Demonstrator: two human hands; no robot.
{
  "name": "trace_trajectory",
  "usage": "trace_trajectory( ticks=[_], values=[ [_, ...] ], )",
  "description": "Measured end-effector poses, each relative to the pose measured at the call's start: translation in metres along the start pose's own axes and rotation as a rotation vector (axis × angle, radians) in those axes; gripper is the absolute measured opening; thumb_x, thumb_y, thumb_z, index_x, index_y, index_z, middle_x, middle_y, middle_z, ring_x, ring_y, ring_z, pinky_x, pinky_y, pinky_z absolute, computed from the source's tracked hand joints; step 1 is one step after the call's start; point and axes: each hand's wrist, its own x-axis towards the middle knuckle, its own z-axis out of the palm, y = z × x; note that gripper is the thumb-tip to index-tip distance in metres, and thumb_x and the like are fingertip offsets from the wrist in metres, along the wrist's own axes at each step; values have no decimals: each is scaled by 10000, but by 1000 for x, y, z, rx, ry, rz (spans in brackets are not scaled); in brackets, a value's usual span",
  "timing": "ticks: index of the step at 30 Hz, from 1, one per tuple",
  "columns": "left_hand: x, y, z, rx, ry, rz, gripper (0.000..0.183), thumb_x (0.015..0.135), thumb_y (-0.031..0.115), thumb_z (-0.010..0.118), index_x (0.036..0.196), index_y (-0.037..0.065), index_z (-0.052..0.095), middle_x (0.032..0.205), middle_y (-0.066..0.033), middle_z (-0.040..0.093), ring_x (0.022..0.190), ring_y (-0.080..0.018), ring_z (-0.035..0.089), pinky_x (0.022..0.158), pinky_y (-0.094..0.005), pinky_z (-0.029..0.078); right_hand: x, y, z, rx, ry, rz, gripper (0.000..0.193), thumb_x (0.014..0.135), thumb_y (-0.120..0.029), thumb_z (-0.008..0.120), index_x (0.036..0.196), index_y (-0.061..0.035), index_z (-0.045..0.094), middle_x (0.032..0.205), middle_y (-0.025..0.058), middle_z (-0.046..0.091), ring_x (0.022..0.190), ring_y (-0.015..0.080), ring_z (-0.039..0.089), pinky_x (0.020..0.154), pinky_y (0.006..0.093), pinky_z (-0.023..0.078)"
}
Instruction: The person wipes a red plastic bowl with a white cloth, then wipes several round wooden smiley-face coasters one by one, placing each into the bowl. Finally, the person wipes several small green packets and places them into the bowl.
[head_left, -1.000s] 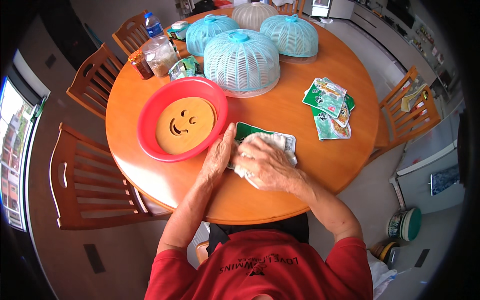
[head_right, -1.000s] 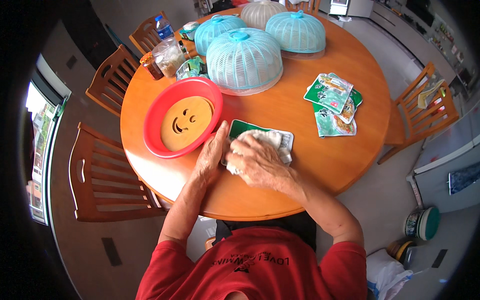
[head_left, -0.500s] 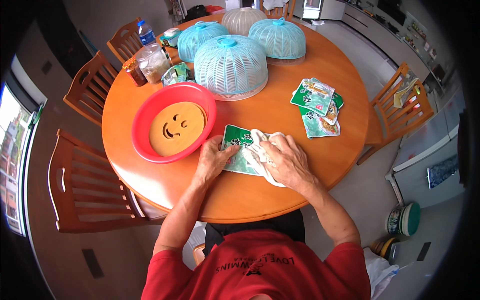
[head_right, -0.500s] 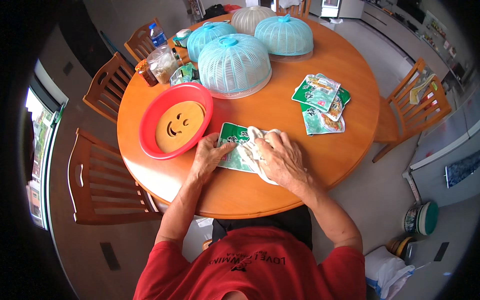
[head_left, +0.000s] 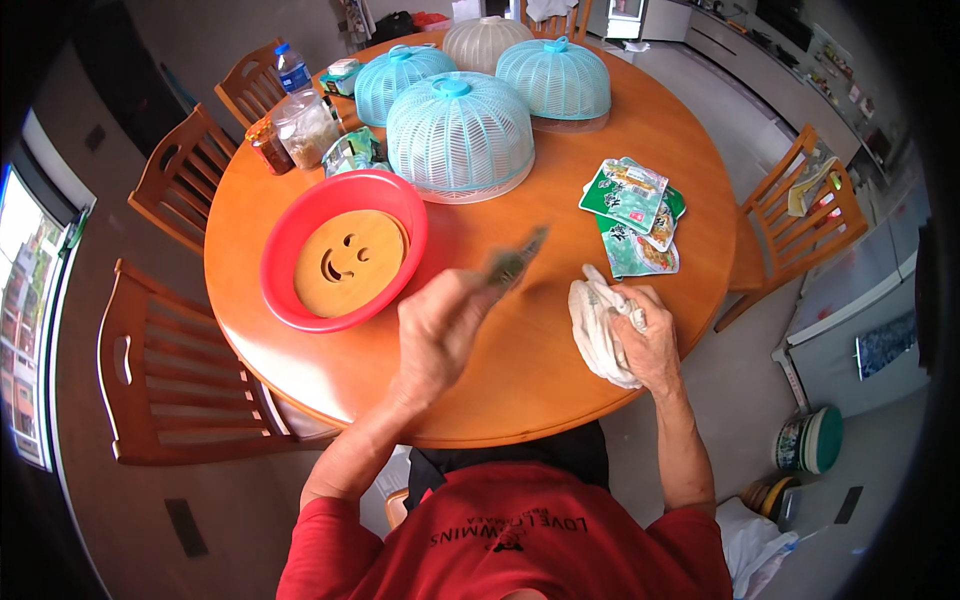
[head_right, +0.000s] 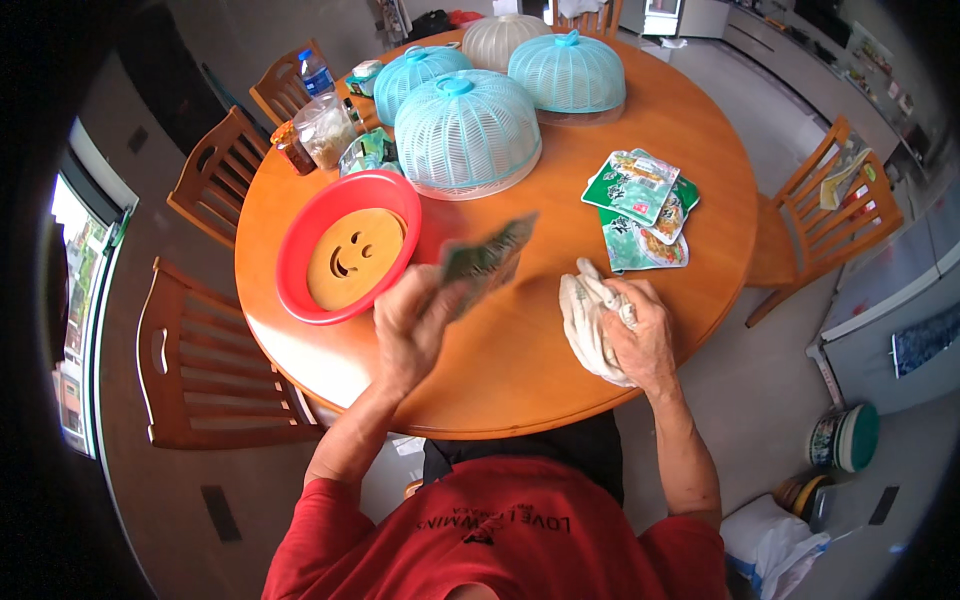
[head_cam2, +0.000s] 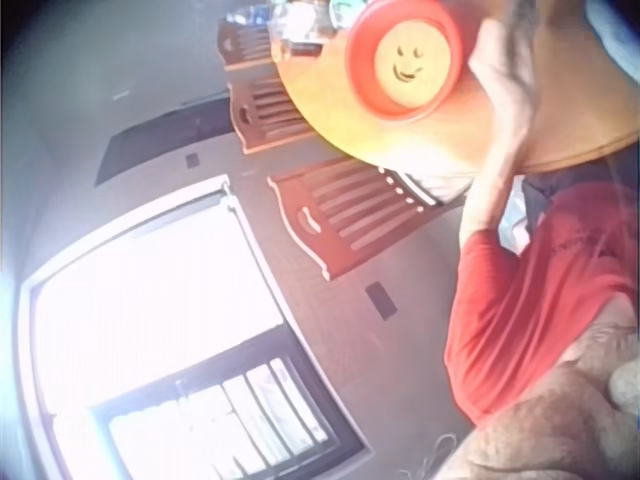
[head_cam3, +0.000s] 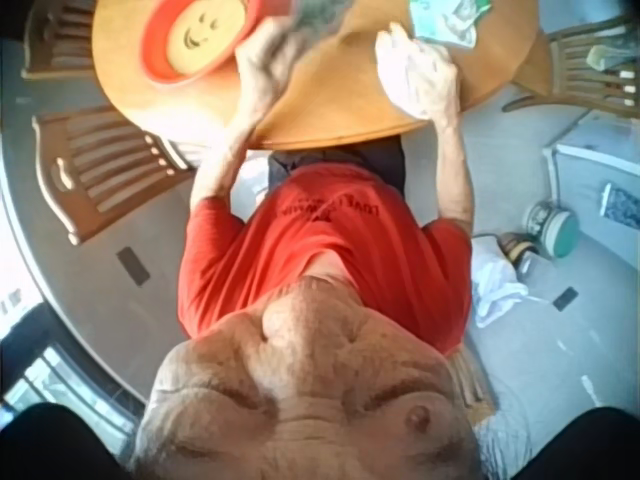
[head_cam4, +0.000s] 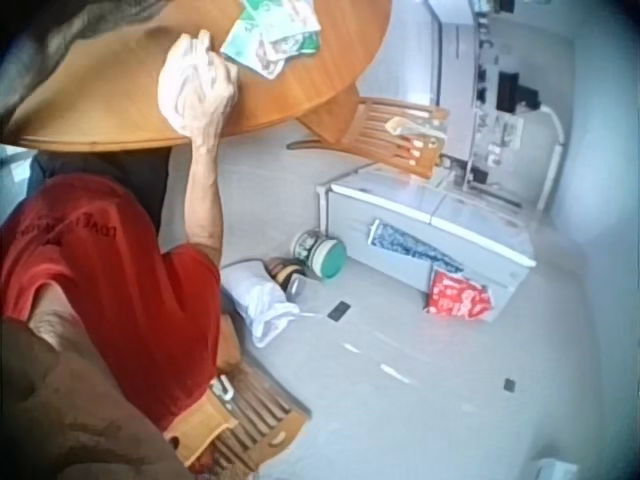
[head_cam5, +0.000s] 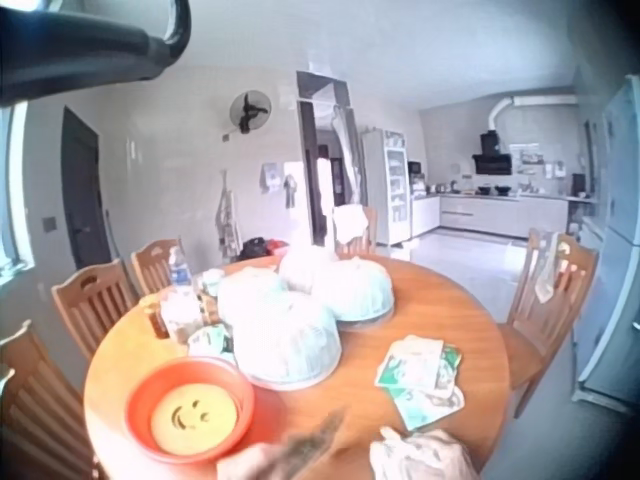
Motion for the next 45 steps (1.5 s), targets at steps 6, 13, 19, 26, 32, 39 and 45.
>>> trace_trajectory(
  ticks=[6, 13, 19, 26, 32, 39, 45],
  values=[
    [-43, -8, 9, 454, -388, 498, 225, 757, 118, 636, 974, 66, 663, 1134, -60, 658, 1069, -262, 632, 807, -388, 535, -1, 1, -5, 286, 101, 103, 305, 841, -1, 619, 1145, 18, 634, 1061, 102, 616, 971, 187, 606, 826, 297, 493],
    [-85, -17, 2, 458, -556, 348, 280, 786, 157, 616, 1045, 61, 663, 1209, -74, 636, 1192, -277, 581, 969, -449, 482, -8, -42, 21, -276, -157, -548, 424, 708, 8, 681, 1125, -60, 643, 1104, 91, 594, 944, 295, 594, 807, 392, 511],
    [-91, -20, 2, 440, -587, 305, 293, 821, 155, 569, 1083, 56, 655, 1268, -82, 617, 1253, -281, 544, 1045, -465, 435, 6, -43, 55, -533, -237, -556, 338, 753, -193, 723, 1071, -104, 652, 960, 56, 563, 925, 262, 554, 753, 414, 486],
    [-90, -18, 2, 469, -617, 307, 303, 830, 170, 552, 1093, 53, 648, 1295, -85, 600, 1281, -279, 519, 1055, -462, 429, 57, -26, 54, -735, -196, -354, 327, 740, -111, 722, 1061, -70, 674, 982, 81, 592, 895, 302, 561, 756, 403, 492],
    [-93, -20, 2, 444, -594, 282, 302, 819, 179, 567, 1081, 56, 653, 1242, -79, 618, 1231, -278, 550, 1050, -457, 435, 15, -75, 60, -458, -420, -616, 383, 710, -113, 739, 1089, -142, 691, 950, 49, 596, 880, 264, 561, 736, 409, 493],
    [-93, -19, 1, 495, -592, 308, 311, 824, 179, 570, 1102, 64, 645, 1269, -68, 602, 1264, -271, 525, 1070, -452, 417, 39, -61, 79, -584, -491, -494, 371, 821, -214, 652, 1190, -192, 677, 946, 62, 575, 910, 266, 558, 724, 418, 503],
    [-93, -18, 3, 490, -595, 288, 302, 832, 183, 565, 1101, 70, 640, 1282, -58, 597, 1290, -257, 506, 1081, -452, 408, 53, -44, 84, -532, -207, -404, 356, 750, -102, 709, 1104, -102, 665, 1001, 88, 593, 910, 311, 569, 757, 417, 495]
  ],
)
